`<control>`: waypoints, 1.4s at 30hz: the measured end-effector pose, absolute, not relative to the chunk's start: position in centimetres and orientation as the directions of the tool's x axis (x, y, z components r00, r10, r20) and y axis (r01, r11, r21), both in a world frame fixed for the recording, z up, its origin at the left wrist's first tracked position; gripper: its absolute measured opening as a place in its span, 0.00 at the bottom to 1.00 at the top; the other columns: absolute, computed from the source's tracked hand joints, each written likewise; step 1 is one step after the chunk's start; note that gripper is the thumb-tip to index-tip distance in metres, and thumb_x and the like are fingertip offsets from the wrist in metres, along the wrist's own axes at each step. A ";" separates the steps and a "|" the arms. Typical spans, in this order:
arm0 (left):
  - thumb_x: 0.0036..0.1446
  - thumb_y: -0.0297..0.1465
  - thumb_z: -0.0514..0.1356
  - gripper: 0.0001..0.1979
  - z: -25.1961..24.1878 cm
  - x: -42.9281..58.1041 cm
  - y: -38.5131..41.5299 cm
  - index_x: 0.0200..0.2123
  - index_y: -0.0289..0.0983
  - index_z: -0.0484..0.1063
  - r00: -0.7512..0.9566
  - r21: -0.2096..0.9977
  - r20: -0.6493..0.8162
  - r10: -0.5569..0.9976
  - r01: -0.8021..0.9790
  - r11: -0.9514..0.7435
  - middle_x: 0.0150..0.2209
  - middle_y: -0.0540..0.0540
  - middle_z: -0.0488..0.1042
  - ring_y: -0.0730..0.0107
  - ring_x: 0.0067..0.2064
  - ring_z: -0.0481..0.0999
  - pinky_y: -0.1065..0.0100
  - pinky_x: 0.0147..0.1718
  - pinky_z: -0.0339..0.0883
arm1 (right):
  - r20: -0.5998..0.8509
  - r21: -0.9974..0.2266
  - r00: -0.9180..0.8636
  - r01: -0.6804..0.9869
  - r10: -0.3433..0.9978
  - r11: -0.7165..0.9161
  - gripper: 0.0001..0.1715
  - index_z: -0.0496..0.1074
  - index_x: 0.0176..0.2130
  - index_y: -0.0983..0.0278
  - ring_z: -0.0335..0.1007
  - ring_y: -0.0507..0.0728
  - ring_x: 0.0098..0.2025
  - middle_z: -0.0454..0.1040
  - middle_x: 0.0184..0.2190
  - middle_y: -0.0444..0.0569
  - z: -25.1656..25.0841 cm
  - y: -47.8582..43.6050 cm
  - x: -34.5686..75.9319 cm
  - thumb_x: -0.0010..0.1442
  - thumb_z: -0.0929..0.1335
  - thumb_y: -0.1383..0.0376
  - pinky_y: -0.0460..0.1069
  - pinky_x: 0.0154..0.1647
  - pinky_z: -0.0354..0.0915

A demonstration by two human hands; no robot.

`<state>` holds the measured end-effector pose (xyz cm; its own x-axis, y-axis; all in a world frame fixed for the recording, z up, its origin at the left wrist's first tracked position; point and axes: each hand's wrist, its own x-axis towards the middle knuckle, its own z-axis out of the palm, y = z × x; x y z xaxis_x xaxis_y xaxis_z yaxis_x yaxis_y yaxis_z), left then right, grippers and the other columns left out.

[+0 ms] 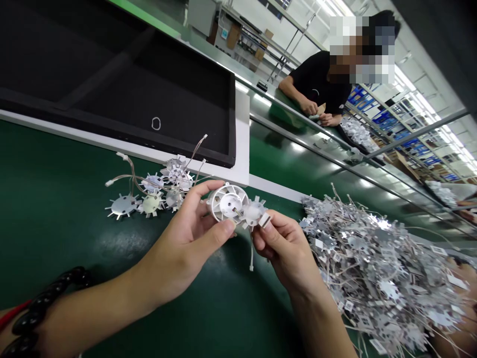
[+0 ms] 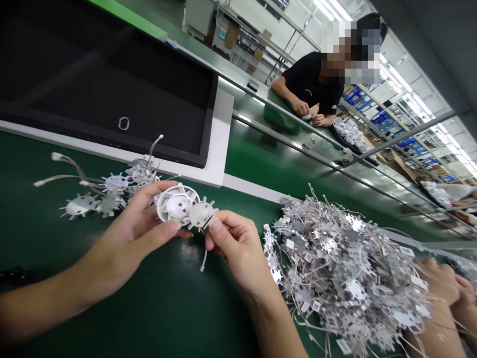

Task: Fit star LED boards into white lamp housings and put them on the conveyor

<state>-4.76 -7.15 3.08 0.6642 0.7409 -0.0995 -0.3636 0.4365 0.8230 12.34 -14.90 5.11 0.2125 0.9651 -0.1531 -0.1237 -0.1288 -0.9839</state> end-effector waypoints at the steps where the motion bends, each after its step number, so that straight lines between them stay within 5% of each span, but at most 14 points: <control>1: 0.62 0.35 0.70 0.22 3.0 -4.8 -7.2 0.56 0.48 0.67 0.661 0.824 -0.094 0.745 -0.368 0.431 0.48 0.49 0.79 0.68 0.46 0.80 0.72 0.48 0.75 | -0.156 -0.984 0.215 -0.119 0.964 -0.132 0.20 0.75 0.29 0.63 0.44 0.47 0.19 0.67 0.19 0.40 5.1 -14.9 12.3 0.63 0.74 0.51 0.46 0.19 0.43; 11: 0.59 0.32 0.71 0.33 2.9 -4.9 -7.7 0.65 0.55 0.67 0.647 0.872 -0.102 0.756 -0.308 0.381 0.60 0.49 0.75 0.53 0.61 0.76 0.66 0.54 0.76 | -0.174 -0.979 0.209 -0.142 0.962 -0.146 0.21 0.75 0.29 0.63 0.47 0.46 0.18 0.72 0.20 0.42 5.2 -14.9 11.2 0.62 0.74 0.49 0.45 0.18 0.46; 17: 0.59 0.34 0.72 0.30 3.6 -4.7 -8.2 0.63 0.56 0.69 0.617 0.850 -0.180 0.766 -0.295 0.437 0.58 0.52 0.77 0.58 0.61 0.75 0.74 0.48 0.76 | -0.153 -0.987 0.235 -0.089 0.960 -0.135 0.23 0.71 0.29 0.63 0.49 0.46 0.19 0.72 0.22 0.41 4.7 -15.2 10.9 0.66 0.71 0.49 0.44 0.20 0.46; 27: 0.58 0.34 0.72 0.31 3.9 -4.6 -8.3 0.62 0.53 0.69 0.639 0.830 -0.141 0.756 -0.340 0.442 0.60 0.52 0.75 0.60 0.62 0.74 0.73 0.55 0.73 | -0.147 -0.979 0.146 -0.166 0.978 -0.122 0.23 0.69 0.28 0.63 0.46 0.46 0.19 0.66 0.19 0.38 4.4 -15.0 10.6 0.66 0.72 0.50 0.45 0.20 0.44; 42: 0.62 0.28 0.67 0.25 3.7 -4.6 -8.1 0.60 0.47 0.68 0.647 0.816 -0.101 0.756 -0.381 0.435 0.53 0.50 0.79 0.64 0.57 0.78 0.73 0.52 0.73 | -0.096 -0.987 0.283 0.099 0.954 -0.129 0.28 0.66 0.26 0.62 0.50 0.46 0.20 0.64 0.19 0.38 4.8 -14.9 10.2 0.65 0.70 0.45 0.44 0.21 0.48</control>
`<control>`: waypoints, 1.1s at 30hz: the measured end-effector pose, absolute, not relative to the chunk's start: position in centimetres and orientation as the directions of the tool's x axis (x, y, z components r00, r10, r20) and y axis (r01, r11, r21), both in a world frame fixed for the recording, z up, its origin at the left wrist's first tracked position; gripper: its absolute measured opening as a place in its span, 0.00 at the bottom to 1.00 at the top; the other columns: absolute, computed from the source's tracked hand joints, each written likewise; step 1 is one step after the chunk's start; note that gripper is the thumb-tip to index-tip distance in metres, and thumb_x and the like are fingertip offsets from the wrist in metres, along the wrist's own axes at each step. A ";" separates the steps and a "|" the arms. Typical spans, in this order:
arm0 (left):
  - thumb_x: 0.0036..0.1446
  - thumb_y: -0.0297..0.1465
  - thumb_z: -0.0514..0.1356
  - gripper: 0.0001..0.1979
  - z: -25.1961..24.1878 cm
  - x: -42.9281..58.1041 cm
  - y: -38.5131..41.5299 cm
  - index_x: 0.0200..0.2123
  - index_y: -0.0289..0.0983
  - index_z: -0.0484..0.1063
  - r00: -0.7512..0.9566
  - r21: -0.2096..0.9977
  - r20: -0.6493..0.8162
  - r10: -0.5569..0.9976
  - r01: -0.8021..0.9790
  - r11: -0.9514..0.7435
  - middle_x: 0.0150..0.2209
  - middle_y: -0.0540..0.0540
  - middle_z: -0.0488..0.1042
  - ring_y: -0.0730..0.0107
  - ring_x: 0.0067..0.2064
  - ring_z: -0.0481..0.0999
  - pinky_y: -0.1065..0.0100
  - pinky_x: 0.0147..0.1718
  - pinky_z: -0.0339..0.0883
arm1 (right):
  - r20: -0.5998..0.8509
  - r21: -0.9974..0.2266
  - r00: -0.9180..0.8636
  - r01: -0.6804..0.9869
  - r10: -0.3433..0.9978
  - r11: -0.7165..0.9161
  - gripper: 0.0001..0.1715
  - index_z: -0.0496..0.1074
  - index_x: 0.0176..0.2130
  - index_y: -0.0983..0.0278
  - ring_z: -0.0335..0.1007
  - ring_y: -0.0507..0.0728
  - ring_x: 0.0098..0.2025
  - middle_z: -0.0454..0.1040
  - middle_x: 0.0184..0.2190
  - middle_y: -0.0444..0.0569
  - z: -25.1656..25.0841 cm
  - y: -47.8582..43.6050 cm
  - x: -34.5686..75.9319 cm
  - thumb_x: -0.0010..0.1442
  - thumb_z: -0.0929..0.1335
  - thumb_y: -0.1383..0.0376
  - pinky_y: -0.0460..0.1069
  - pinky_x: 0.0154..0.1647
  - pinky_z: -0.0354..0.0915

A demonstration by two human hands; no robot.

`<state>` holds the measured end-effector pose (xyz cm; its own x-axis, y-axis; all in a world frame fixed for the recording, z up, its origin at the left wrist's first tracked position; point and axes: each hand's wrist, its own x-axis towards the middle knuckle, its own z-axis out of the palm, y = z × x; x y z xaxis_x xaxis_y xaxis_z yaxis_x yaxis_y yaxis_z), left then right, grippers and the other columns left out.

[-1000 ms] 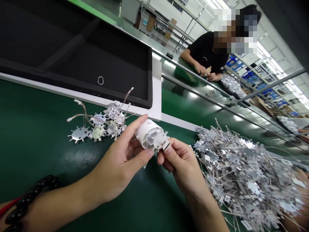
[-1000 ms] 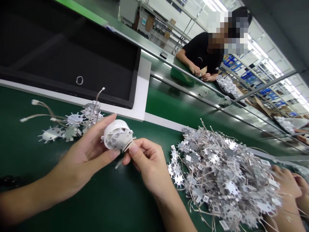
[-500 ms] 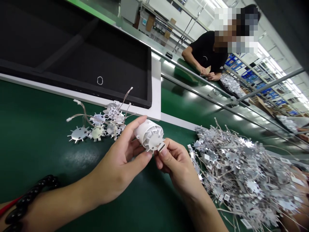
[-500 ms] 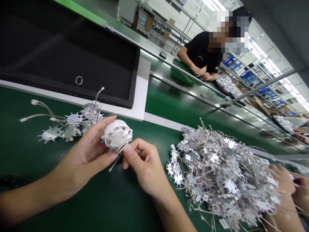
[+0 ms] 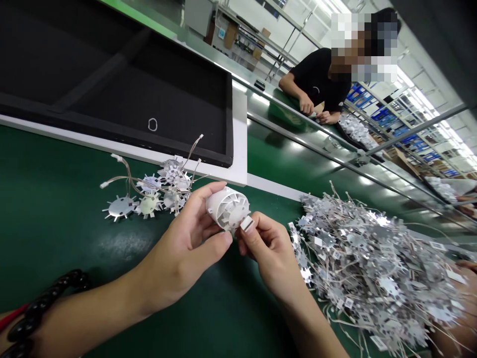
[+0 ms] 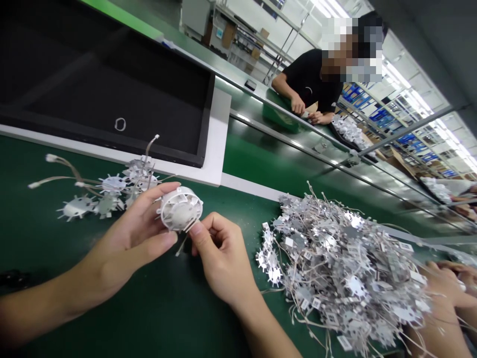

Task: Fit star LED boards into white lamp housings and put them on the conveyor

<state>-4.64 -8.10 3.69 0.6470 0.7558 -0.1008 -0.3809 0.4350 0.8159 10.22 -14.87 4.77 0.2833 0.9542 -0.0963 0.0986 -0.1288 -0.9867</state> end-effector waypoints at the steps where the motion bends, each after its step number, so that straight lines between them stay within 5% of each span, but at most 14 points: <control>1: 0.61 0.28 0.67 0.25 3.7 -4.6 -8.1 0.60 0.46 0.67 0.648 0.816 -0.108 0.754 -0.375 0.439 0.54 0.50 0.79 0.63 0.57 0.78 0.72 0.52 0.74 | -0.083 -0.986 0.298 0.112 0.951 -0.121 0.28 0.65 0.26 0.62 0.50 0.47 0.20 0.64 0.19 0.39 4.8 -14.9 10.2 0.65 0.70 0.45 0.44 0.21 0.49; 13: 0.61 0.30 0.68 0.28 3.6 -4.9 -8.4 0.62 0.49 0.66 0.649 0.860 -0.122 0.751 -0.309 0.407 0.58 0.50 0.76 0.65 0.58 0.76 0.72 0.56 0.71 | -0.144 -0.984 0.289 0.063 0.946 -0.168 0.28 0.66 0.26 0.63 0.51 0.47 0.21 0.63 0.19 0.38 4.6 -14.9 10.0 0.67 0.68 0.45 0.44 0.21 0.49; 22: 0.60 0.41 0.71 0.23 3.2 -4.8 -6.8 0.56 0.49 0.69 0.662 0.820 -0.183 0.727 -0.305 0.485 0.45 0.52 0.80 0.70 0.43 0.80 0.74 0.40 0.77 | -0.044 -0.957 0.363 0.252 0.931 -0.144 0.25 0.63 0.22 0.62 0.52 0.48 0.22 0.61 0.18 0.39 5.5 -15.0 9.5 0.65 0.69 0.52 0.44 0.20 0.51; 29: 0.61 0.39 0.70 0.25 3.7 -4.4 -6.6 0.58 0.43 0.68 0.643 0.725 -0.307 0.701 -0.320 0.610 0.43 0.48 0.80 0.64 0.45 0.81 0.69 0.40 0.81 | 0.069 -0.938 0.426 0.336 0.902 -0.087 0.05 0.75 0.36 0.60 0.57 0.47 0.21 0.75 0.26 0.41 5.4 -15.0 9.4 0.62 0.72 0.61 0.43 0.20 0.56; 33: 0.60 0.38 0.70 0.25 3.7 -4.3 -6.5 0.57 0.42 0.68 0.635 0.707 -0.330 0.699 -0.324 0.628 0.42 0.47 0.81 0.63 0.43 0.82 0.70 0.38 0.81 | 0.151 -0.892 0.433 0.447 0.889 -0.066 0.08 0.76 0.40 0.60 0.54 0.46 0.19 0.78 0.29 0.41 4.9 -15.3 9.2 0.58 0.74 0.65 0.43 0.18 0.54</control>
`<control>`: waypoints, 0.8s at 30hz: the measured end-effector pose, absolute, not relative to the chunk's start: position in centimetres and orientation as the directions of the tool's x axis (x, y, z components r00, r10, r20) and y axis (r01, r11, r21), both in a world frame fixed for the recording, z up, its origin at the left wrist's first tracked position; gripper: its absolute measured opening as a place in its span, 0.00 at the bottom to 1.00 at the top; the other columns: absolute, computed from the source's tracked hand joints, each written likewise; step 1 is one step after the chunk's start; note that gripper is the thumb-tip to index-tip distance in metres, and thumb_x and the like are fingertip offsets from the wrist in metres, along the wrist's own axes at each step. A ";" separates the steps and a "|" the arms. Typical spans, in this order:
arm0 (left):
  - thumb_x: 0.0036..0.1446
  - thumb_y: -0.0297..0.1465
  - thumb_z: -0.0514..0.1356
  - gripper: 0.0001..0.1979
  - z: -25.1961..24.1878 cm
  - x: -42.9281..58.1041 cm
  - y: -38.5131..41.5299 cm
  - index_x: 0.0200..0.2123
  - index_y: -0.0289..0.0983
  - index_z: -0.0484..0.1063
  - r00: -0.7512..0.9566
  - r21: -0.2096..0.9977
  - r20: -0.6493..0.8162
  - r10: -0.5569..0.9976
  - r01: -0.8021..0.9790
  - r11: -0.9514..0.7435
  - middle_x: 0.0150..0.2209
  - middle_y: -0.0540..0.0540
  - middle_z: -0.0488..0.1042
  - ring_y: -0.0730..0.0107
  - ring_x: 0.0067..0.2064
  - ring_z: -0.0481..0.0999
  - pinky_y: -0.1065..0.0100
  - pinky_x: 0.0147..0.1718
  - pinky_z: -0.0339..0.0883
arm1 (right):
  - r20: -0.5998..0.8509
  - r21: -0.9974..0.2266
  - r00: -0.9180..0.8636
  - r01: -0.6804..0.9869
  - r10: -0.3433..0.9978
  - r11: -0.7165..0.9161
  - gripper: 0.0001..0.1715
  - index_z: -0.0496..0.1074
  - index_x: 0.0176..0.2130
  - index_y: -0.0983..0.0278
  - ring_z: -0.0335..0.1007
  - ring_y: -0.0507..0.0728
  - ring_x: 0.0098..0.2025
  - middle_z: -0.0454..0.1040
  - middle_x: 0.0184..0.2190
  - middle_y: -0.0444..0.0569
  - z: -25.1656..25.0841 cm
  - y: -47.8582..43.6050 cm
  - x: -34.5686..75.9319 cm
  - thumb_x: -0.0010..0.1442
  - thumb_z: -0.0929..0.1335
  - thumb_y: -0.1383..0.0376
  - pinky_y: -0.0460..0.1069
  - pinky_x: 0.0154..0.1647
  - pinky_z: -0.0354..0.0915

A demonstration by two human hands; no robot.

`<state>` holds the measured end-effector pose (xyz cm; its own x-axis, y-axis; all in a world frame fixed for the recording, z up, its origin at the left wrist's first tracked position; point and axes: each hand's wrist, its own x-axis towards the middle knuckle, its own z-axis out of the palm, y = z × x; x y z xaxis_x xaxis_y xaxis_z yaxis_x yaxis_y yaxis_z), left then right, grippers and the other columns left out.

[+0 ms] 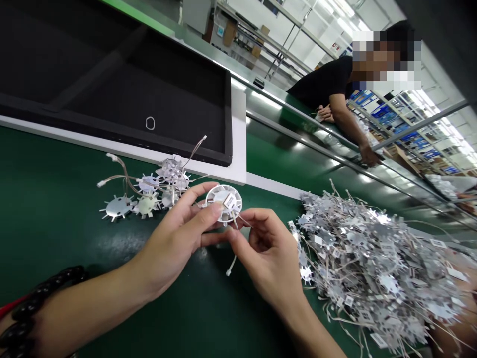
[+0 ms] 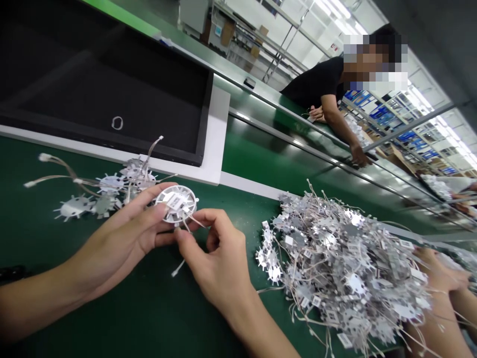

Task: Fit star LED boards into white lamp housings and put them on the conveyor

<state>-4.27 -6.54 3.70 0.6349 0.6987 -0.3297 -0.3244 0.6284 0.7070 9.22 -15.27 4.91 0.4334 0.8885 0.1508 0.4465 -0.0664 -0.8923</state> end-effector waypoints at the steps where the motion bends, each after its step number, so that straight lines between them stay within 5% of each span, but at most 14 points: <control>1: 0.60 0.38 0.70 0.25 3.7 -4.3 -6.5 0.58 0.42 0.68 0.637 0.706 -0.329 0.697 -0.325 0.630 0.42 0.47 0.81 0.63 0.43 0.82 0.69 0.38 0.82 | 0.165 -0.879 0.437 0.471 0.884 -0.069 0.06 0.77 0.40 0.60 0.56 0.46 0.19 0.79 0.28 0.42 4.8 -15.3 9.3 0.60 0.73 0.65 0.44 0.18 0.55; 8: 0.63 0.36 0.67 0.24 3.8 -4.5 -6.5 0.60 0.42 0.66 0.654 0.698 -0.351 0.670 -0.294 0.653 0.43 0.47 0.80 0.65 0.42 0.82 0.69 0.37 0.83 | 0.228 -0.827 0.418 0.560 0.879 -0.051 0.05 0.82 0.39 0.59 0.76 0.53 0.25 0.84 0.30 0.46 4.7 -15.7 9.9 0.64 0.73 0.62 0.45 0.19 0.63; 24: 0.63 0.34 0.67 0.19 3.8 -4.5 -6.5 0.56 0.40 0.69 0.687 0.718 -0.299 0.662 -0.295 0.630 0.43 0.47 0.78 0.66 0.40 0.80 0.67 0.32 0.84 | 0.132 -0.898 0.445 0.431 0.886 -0.083 0.04 0.82 0.36 0.59 0.82 0.56 0.29 0.86 0.32 0.46 6.1 -15.7 10.1 0.63 0.73 0.64 0.45 0.23 0.71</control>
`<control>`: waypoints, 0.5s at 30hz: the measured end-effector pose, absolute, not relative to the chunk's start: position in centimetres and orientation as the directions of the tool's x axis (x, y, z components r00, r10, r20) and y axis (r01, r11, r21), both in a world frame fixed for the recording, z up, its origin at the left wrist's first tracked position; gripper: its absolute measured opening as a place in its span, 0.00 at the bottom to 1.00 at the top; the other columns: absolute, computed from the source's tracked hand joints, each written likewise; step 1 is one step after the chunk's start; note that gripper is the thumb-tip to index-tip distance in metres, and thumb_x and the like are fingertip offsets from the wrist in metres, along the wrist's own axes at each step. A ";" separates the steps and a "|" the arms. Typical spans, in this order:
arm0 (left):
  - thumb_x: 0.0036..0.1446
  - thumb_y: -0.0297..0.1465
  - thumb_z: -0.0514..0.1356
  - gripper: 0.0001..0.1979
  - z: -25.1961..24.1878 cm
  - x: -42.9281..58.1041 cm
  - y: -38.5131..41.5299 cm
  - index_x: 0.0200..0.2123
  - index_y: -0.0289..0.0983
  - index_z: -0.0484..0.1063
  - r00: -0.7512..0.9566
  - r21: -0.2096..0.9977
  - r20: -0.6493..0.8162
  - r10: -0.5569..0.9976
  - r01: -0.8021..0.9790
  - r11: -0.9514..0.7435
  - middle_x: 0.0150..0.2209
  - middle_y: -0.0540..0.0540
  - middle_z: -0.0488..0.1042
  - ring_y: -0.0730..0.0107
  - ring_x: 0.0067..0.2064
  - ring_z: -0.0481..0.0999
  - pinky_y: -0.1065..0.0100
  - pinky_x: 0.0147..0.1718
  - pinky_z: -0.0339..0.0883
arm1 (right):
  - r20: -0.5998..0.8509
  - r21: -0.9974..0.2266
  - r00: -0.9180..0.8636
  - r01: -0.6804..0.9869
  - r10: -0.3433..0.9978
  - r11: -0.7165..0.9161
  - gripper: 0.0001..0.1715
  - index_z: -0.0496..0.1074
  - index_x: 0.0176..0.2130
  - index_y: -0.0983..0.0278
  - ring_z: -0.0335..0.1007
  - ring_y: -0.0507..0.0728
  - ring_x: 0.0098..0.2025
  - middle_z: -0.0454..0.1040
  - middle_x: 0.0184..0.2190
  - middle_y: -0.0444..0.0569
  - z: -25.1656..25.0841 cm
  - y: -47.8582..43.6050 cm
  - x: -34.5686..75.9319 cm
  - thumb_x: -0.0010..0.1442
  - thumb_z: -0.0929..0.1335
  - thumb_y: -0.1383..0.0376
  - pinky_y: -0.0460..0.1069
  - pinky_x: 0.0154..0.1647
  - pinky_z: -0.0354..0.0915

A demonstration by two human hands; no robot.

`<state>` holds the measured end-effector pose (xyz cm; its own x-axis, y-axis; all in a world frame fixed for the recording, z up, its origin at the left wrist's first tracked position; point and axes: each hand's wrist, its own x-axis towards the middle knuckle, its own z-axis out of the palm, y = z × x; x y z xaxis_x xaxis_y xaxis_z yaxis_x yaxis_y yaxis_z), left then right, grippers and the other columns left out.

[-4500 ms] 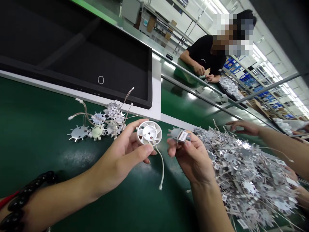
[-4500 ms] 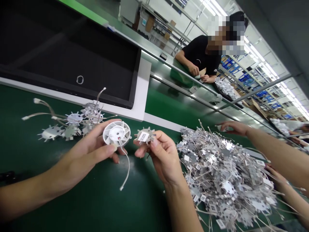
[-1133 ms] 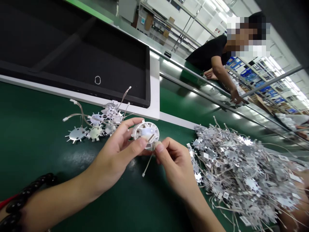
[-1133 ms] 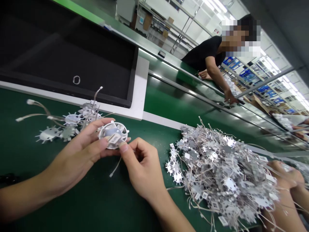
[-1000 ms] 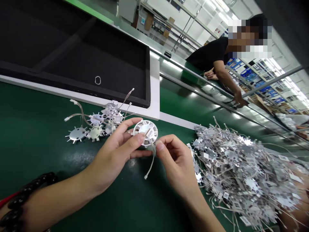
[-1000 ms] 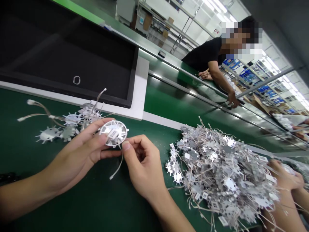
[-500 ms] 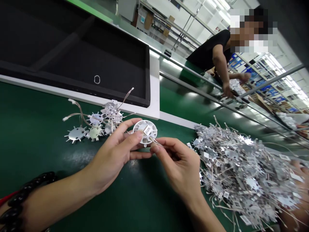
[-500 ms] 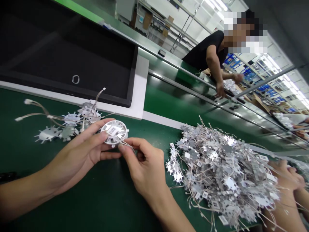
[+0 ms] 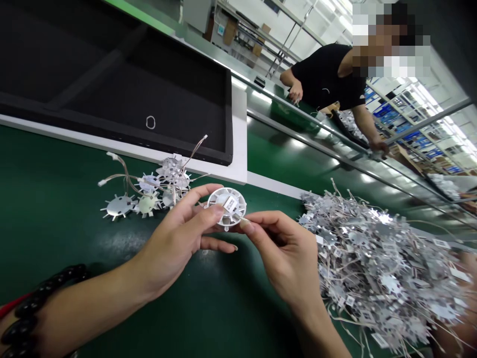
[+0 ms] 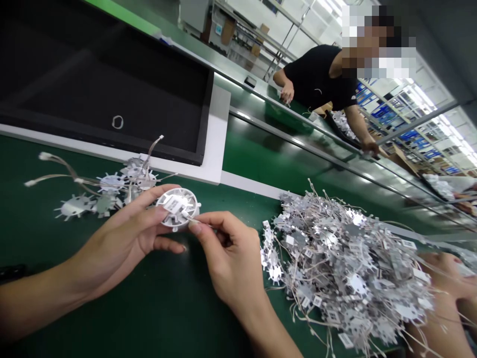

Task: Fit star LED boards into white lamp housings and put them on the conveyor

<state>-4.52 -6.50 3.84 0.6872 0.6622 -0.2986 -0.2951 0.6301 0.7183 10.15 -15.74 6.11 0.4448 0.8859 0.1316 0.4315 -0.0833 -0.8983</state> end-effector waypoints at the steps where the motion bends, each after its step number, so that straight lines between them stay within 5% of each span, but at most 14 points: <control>1: 0.63 0.34 0.67 0.20 3.8 -4.5 -6.5 0.56 0.41 0.69 0.688 0.722 -0.299 0.661 -0.289 0.628 0.43 0.47 0.78 0.66 0.40 0.80 0.68 0.32 0.84 | 0.121 -0.902 0.448 0.422 0.886 -0.090 0.03 0.82 0.36 0.59 0.82 0.56 0.29 0.86 0.31 0.46 6.3 -15.7 10.2 0.63 0.74 0.64 0.46 0.23 0.72; 6: 0.61 0.36 0.69 0.21 3.7 -4.5 -6.5 0.55 0.41 0.69 0.690 0.737 -0.278 0.668 -0.293 0.609 0.43 0.46 0.79 0.64 0.40 0.81 0.68 0.31 0.84 | 0.149 -0.889 0.421 0.454 0.895 -0.065 0.04 0.82 0.37 0.57 0.83 0.55 0.30 0.86 0.32 0.44 6.7 -15.9 10.5 0.63 0.74 0.66 0.45 0.26 0.75; 15: 0.59 0.37 0.70 0.25 4.4 -4.8 -7.0 0.57 0.44 0.69 0.767 0.713 -0.287 0.574 -0.229 0.663 0.40 0.48 0.77 0.63 0.34 0.82 0.68 0.26 0.80 | 0.397 -0.652 0.310 0.758 0.864 0.027 0.06 0.81 0.39 0.57 0.72 0.49 0.21 0.82 0.26 0.40 6.3 -16.1 11.1 0.64 0.72 0.68 0.43 0.21 0.67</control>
<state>-4.79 -7.05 4.40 0.7670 0.5739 -0.2871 -0.2287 0.6625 0.7133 11.12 -16.11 6.33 0.3098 0.8640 0.3968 0.7581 0.0274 -0.6516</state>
